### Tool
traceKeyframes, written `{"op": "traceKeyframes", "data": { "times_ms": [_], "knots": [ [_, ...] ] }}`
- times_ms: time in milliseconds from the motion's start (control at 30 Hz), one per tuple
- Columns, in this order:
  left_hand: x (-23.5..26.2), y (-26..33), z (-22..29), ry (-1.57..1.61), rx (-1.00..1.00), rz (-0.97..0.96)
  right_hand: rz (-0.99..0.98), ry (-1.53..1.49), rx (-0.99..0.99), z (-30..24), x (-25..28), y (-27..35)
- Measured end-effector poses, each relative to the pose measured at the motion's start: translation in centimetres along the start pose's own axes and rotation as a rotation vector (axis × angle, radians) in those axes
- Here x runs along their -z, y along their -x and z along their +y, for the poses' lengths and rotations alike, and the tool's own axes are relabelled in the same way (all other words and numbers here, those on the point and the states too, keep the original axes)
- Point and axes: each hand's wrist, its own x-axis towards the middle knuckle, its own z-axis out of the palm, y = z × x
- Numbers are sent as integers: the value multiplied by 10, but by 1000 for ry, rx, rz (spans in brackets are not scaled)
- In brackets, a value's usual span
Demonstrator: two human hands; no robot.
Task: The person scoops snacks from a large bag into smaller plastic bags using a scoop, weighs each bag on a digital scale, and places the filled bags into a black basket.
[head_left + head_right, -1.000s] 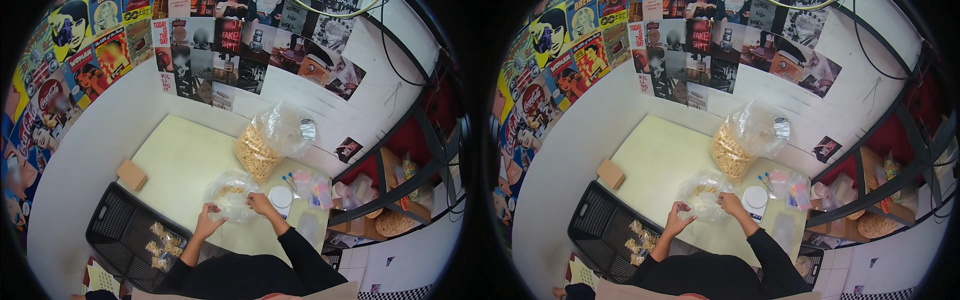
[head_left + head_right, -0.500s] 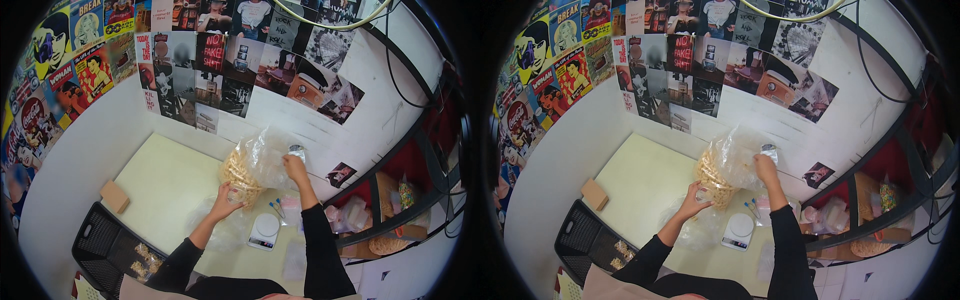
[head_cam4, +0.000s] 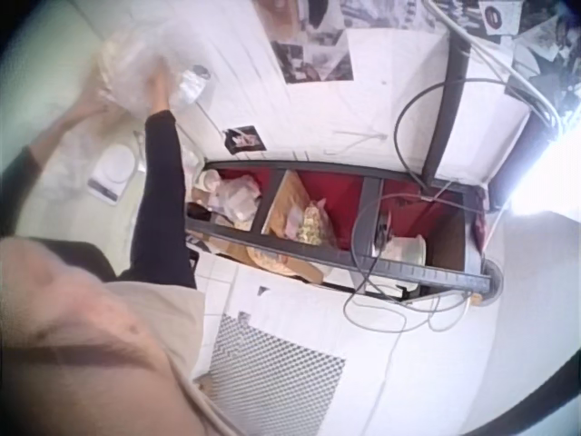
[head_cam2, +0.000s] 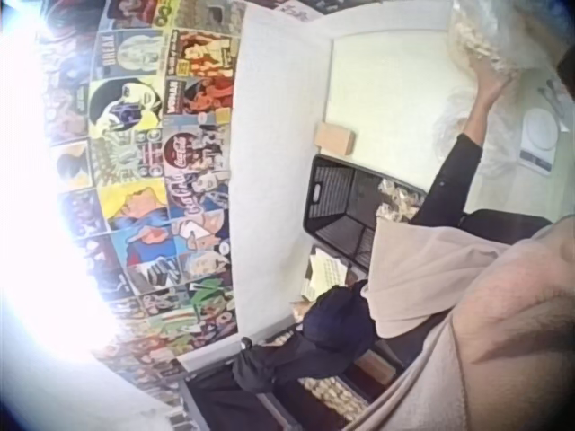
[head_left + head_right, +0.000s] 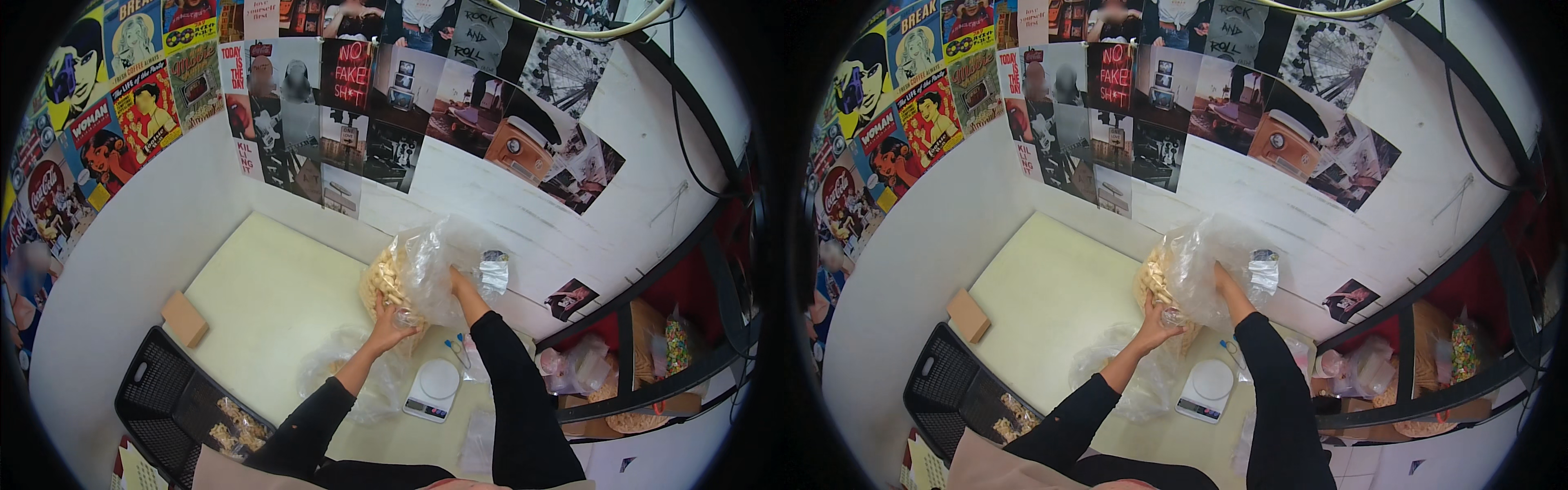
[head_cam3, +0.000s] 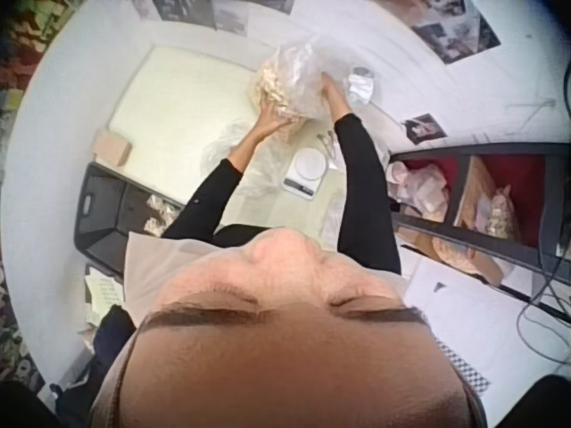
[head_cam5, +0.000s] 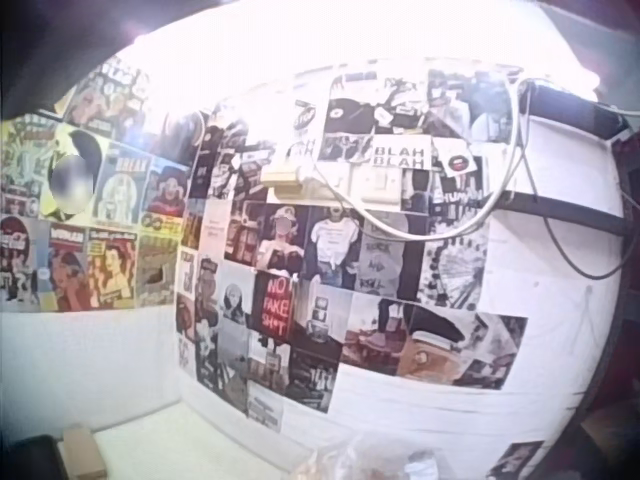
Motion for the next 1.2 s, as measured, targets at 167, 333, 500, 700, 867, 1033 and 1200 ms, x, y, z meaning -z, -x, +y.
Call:
{"op": "traceKeyframes", "data": {
  "times_ms": [167, 333, 500, 700, 867, 1033, 1200],
  "knots": [
    [4, 1, -1, 22, -8, 2, 81, -407, -301, -17, -4, -6],
    [10, 9, 8, 41, 31, -25, 146, -258, -456, -22, 32, 0],
    [29, 33, 27, 75, -45, 18, 242, -416, -344, -70, 42, 54],
    [60, 79, 60, 205, -102, -50, 410, -389, -239, -78, 61, 115],
    [91, 122, 46, 213, -77, -47, 488, -403, -238, -77, 77, 160],
    [112, 162, 8, 126, -34, 8, 518, -404, -191, -106, 62, 219],
    [116, 180, -2, -30, -35, 4, 386, -415, -225, -118, 9, 264]
  ]
}}
